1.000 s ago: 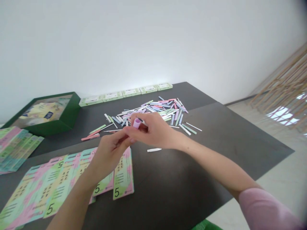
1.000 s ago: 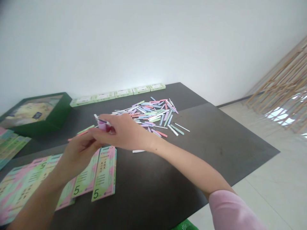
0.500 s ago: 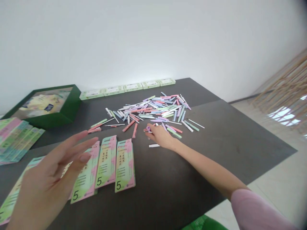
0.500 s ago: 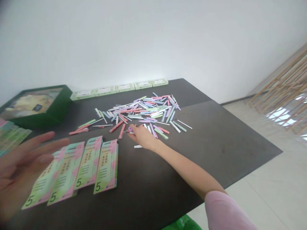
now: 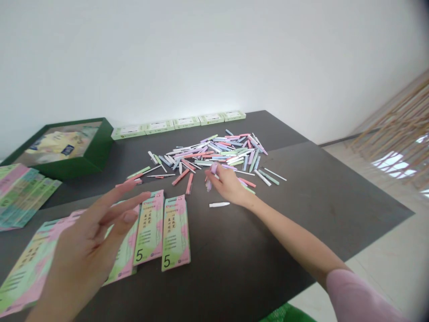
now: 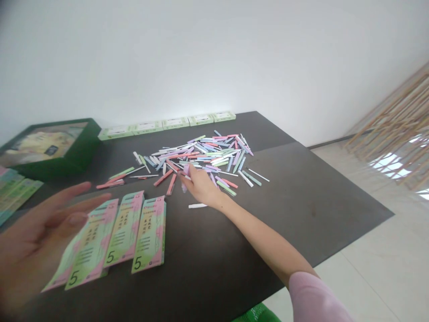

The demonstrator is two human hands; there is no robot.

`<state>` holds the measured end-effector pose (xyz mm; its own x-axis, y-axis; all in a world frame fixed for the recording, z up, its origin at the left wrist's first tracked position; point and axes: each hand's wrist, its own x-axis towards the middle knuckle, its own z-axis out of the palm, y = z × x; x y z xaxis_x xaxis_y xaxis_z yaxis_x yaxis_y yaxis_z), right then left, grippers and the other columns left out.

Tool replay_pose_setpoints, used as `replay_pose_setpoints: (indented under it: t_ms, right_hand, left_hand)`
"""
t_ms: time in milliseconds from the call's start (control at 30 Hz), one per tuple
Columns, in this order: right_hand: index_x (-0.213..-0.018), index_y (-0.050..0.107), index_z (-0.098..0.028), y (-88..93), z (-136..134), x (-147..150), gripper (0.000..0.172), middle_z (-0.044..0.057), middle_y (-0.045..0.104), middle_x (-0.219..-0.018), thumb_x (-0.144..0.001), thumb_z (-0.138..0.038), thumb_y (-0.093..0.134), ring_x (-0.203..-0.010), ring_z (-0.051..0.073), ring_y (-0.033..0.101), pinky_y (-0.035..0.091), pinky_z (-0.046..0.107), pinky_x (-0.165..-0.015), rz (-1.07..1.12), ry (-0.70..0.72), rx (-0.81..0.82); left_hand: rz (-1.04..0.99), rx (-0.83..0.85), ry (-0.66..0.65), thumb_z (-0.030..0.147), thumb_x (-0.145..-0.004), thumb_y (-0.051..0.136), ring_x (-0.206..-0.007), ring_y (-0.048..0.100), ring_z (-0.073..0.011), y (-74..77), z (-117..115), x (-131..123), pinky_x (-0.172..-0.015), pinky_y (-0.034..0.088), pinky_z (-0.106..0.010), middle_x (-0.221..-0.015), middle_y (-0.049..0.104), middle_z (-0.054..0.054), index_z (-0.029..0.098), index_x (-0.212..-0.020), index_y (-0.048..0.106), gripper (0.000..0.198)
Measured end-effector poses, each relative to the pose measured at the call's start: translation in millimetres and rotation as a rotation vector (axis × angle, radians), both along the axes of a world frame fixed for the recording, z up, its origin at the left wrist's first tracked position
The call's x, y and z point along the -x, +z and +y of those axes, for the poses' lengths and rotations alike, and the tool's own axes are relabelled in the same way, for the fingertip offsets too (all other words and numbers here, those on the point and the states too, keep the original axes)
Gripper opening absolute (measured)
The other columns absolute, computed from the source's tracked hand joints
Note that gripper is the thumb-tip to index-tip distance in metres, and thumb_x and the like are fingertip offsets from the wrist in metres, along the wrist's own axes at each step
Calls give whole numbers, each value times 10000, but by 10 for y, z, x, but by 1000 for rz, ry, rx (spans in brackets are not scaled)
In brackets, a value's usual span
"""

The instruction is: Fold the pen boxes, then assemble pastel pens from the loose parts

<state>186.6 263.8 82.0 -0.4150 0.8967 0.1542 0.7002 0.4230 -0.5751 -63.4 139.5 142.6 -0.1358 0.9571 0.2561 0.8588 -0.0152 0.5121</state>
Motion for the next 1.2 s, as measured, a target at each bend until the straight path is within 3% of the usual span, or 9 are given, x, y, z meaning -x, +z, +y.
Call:
replay_pose_setpoints:
  t_ms: [67, 233, 333, 433, 633, 800, 967, 1100, 1200]
  right_hand:
    - [-875, 448, -184, 219, -36, 23, 297, 21, 638, -680, -1026, -373, 275, -594, 122, 597, 393, 217, -585, 169, -1, -5]
    - [-801, 363, -223, 580, -181, 78, 370, -111, 403, -469, -961, -556, 368, -424, 68, 436, 341, 185, -485, 689, 244, 80]
    - [-797, 368, -223, 719, -243, 86, 399, -118, 380, -454, -941, -594, 389, -410, 59, 408, 317, 185, -463, 715, 264, 80]
    - [-810, 375, -221, 854, -278, 83, 336, -112, 413, -460, -960, -516, 428, -403, 52, 390, 288, 192, -451, 672, 244, 103]
    - [-799, 349, -228, 1029, -323, 115, 257, -105, 400, -500, -982, -376, 453, -446, 55, 384, 283, 211, -480, 666, 243, 65]
    - [-829, 369, -230, 1110, -328, 90, 239, -109, 413, -534, -956, -379, 506, -449, 42, 396, 292, 205, -470, 769, 275, 5]
    - [-737, 274, -252, 1425, -288, -94, 340, -132, 257, -394, -983, -468, 363, -312, 36, 222, 184, 202, -381, 1260, 141, -67]
    - [-707, 183, -241, 1694, -340, -132, 416, -100, 227, -409, -1023, -512, 186, -318, 58, 146, 169, 190, -354, 1426, 145, -34]
    - [-711, 179, -241, 1756, -398, -26, 428, -80, 203, -439, -1021, -530, 120, -329, 69, 163, 185, 188, -360, 1433, 187, 12]
  left_hand:
    - [-97, 71, -61, 634, -860, 462, -1012, 703, -234, 61, 113, -141, -747, 573, -301, -1106, 753, 23, 330, -1346, 501, 574]
    - [-164, 138, -276, 691, -826, 450, -1007, 693, -274, 215, 431, -475, -745, 566, -340, -1184, 724, -61, 276, -1310, 580, 651]
    - [-169, 117, -372, 670, -833, 458, -1004, 678, -267, 318, 576, -595, -784, 542, -332, -1132, 741, -69, 248, -1245, 640, 617]
    - [-139, 145, -480, 619, -857, 452, -819, 666, -226, 432, 660, -653, -705, 507, -301, -920, 754, -35, 228, -1092, 708, 523]
    - [-234, 143, -591, 502, -855, 506, -668, 561, -160, 595, 679, -741, -602, 413, -259, -696, 631, 21, 220, -893, 689, 338]
    - [-61, 44, -430, 519, -879, 457, -518, 461, -138, 545, 616, -763, -543, 345, -281, -551, 563, 33, 221, -832, 688, 380]
    - [-55, 23, -343, 533, -885, 455, -738, 651, -192, 394, 570, -694, -631, 426, -288, -820, 739, 1, 262, -957, 717, 385]
    - [-53, 6, -342, 544, -887, 448, -652, 641, -175, 287, 578, -716, -573, 401, -274, -785, 745, 13, 250, -922, 712, 396]
    - [-57, 4, -378, 514, -892, 460, -614, 631, -159, 223, 581, -780, -584, 411, -266, -767, 746, 23, 242, -887, 711, 371]
